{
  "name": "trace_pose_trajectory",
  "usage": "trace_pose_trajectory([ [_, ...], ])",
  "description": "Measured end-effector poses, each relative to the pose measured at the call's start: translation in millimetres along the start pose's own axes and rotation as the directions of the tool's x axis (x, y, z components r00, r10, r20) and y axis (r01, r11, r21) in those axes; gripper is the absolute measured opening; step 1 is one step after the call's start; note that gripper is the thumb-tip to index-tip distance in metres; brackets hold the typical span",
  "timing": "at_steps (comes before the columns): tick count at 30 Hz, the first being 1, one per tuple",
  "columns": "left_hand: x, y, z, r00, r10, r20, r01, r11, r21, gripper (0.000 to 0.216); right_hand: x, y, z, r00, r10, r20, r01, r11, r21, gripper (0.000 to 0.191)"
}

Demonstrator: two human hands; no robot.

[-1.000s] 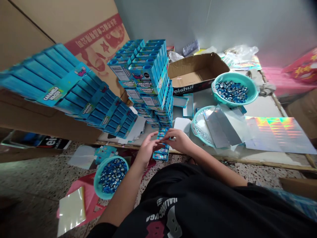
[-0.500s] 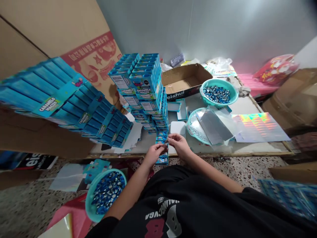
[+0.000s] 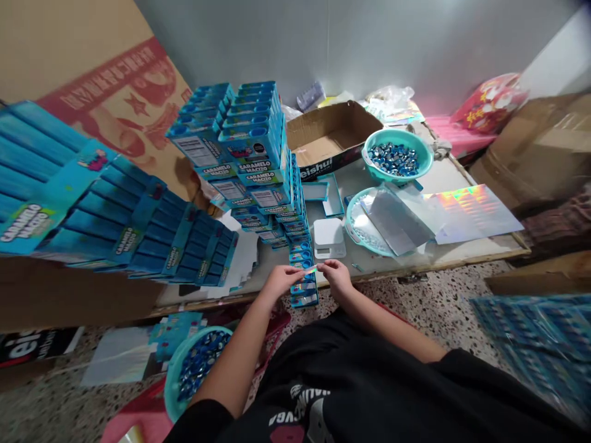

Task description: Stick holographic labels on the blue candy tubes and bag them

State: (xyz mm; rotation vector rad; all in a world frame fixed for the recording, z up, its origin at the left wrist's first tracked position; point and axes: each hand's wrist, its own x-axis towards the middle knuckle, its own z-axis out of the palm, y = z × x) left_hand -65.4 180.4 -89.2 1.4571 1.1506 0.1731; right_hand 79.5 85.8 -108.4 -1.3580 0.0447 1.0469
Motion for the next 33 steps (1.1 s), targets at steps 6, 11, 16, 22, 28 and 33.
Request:
trace_pose_trajectory([
  [6, 19.3, -19.3, -3.3, 0.999, -0.026, 0.020, 0.024, 0.992, 0.122, 0.031, 3.8, 35.0, -4.5, 0.989, -0.024, -0.147, 0.022, 1.000, -0.016, 0.033],
  [11, 25.2, -28.9, 3.8, 0.998, -0.046, -0.039, 0.052, 0.985, 0.164, 0.025, 9.6, 47.6, -7.9, 0.980, -0.043, -0.193, 0.034, 0.998, -0.049, 0.035],
  [16, 27.9, -31.4, 8.7, 0.991, -0.065, -0.115, 0.085, 0.981, 0.174, 0.026, 12.7, 54.8, -12.0, 0.977, -0.022, -0.211, 0.004, 0.996, -0.085, 0.037],
  [22, 23.6, -30.3, 8.9, 0.983, -0.041, -0.181, 0.084, 0.968, 0.236, 0.033, 16.3, 53.6, -14.5, 0.984, -0.016, -0.178, -0.010, 0.989, -0.147, 0.037],
  [28, 24.0, -44.0, 7.0, 0.977, 0.047, -0.207, 0.008, 0.966, 0.257, 0.047, 19.5, 66.5, -4.4, 0.988, 0.102, -0.117, -0.135, 0.935, -0.327, 0.028],
  [33, 26.5, -56.5, 0.9, 0.981, 0.115, -0.159, -0.078, 0.972, 0.222, 0.039, 24.9, 59.4, 5.6, 0.991, 0.065, -0.121, -0.119, 0.846, -0.519, 0.023],
])
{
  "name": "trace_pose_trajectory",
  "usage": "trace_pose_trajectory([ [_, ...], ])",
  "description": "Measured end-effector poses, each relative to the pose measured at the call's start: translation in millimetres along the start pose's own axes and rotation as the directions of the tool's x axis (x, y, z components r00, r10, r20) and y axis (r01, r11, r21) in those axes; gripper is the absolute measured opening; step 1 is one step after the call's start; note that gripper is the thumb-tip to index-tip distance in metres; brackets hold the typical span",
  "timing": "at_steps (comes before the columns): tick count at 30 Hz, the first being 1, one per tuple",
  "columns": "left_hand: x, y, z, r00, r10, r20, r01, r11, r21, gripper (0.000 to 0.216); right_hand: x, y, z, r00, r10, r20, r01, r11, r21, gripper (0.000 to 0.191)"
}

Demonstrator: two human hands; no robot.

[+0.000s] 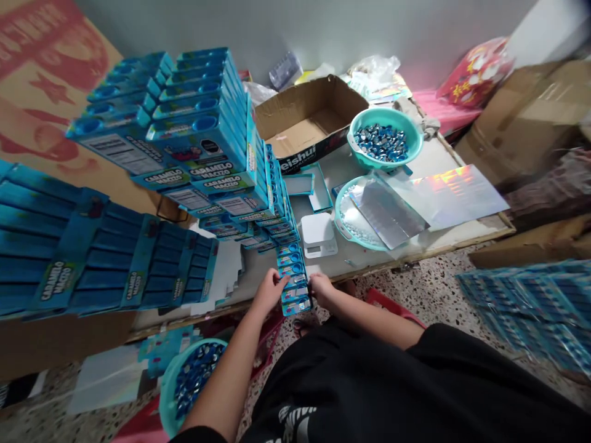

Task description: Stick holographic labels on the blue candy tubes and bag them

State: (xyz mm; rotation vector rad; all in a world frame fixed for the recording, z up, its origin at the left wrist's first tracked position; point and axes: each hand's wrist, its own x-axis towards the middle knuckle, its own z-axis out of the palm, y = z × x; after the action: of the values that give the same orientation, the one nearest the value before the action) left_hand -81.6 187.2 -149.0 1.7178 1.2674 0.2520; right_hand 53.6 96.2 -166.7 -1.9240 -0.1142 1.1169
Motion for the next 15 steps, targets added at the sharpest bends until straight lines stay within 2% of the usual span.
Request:
trace_pose_trajectory([
  [2, -7.3, -5.9, -3.1, 0.999, 0.023, -0.046, -0.024, 0.999, -0.022, 0.038, 1.7, -16.1, -22.4, 0.992, -0.108, -0.071, 0.102, 0.991, -0.081, 0.016],
  [4, -23.0, -13.4, -5.6, 0.991, 0.017, -0.133, -0.022, 0.999, -0.036, 0.037, 4.9, -39.6, -64.8, 0.948, -0.266, -0.172, 0.235, 0.955, -0.180, 0.004],
  [7, -59.1, -26.1, -6.2, 0.965, -0.004, -0.261, -0.003, 1.000, -0.028, 0.036, 14.9, -82.6, -151.8, 0.797, -0.501, -0.336, 0.375, 0.848, -0.374, 0.031],
  [9, -83.6, -32.6, -4.6, 0.946, 0.007, -0.324, -0.010, 1.000, -0.006, 0.035, 23.9, -109.9, -207.3, 0.697, -0.582, -0.419, 0.357, 0.788, -0.501, 0.049],
  [10, -93.6, -34.4, -3.6, 0.939, 0.021, -0.343, -0.022, 1.000, 0.002, 0.034, 27.6, -121.7, -229.8, 0.670, -0.606, -0.429, 0.314, 0.755, -0.576, 0.051],
  [12, -106.2, -33.4, -1.9, 0.927, 0.058, -0.369, -0.059, 0.998, 0.010, 0.031, 30.0, -141.3, -259.6, 0.669, -0.630, -0.394, 0.258, 0.694, -0.672, 0.036],
  [14, -108.1, -25.2, -0.8, 0.914, 0.105, -0.391, -0.108, 0.994, 0.014, 0.031, 21.1, -155.8, -268.1, 0.688, -0.659, -0.304, 0.273, 0.622, -0.734, 0.019],
  [15, -105.7, -18.2, -0.3, 0.904, 0.117, -0.412, -0.128, 0.992, 0.001, 0.032, 11.5, -161.4, -265.3, 0.685, -0.682, -0.255, 0.302, 0.585, -0.753, 0.018],
])
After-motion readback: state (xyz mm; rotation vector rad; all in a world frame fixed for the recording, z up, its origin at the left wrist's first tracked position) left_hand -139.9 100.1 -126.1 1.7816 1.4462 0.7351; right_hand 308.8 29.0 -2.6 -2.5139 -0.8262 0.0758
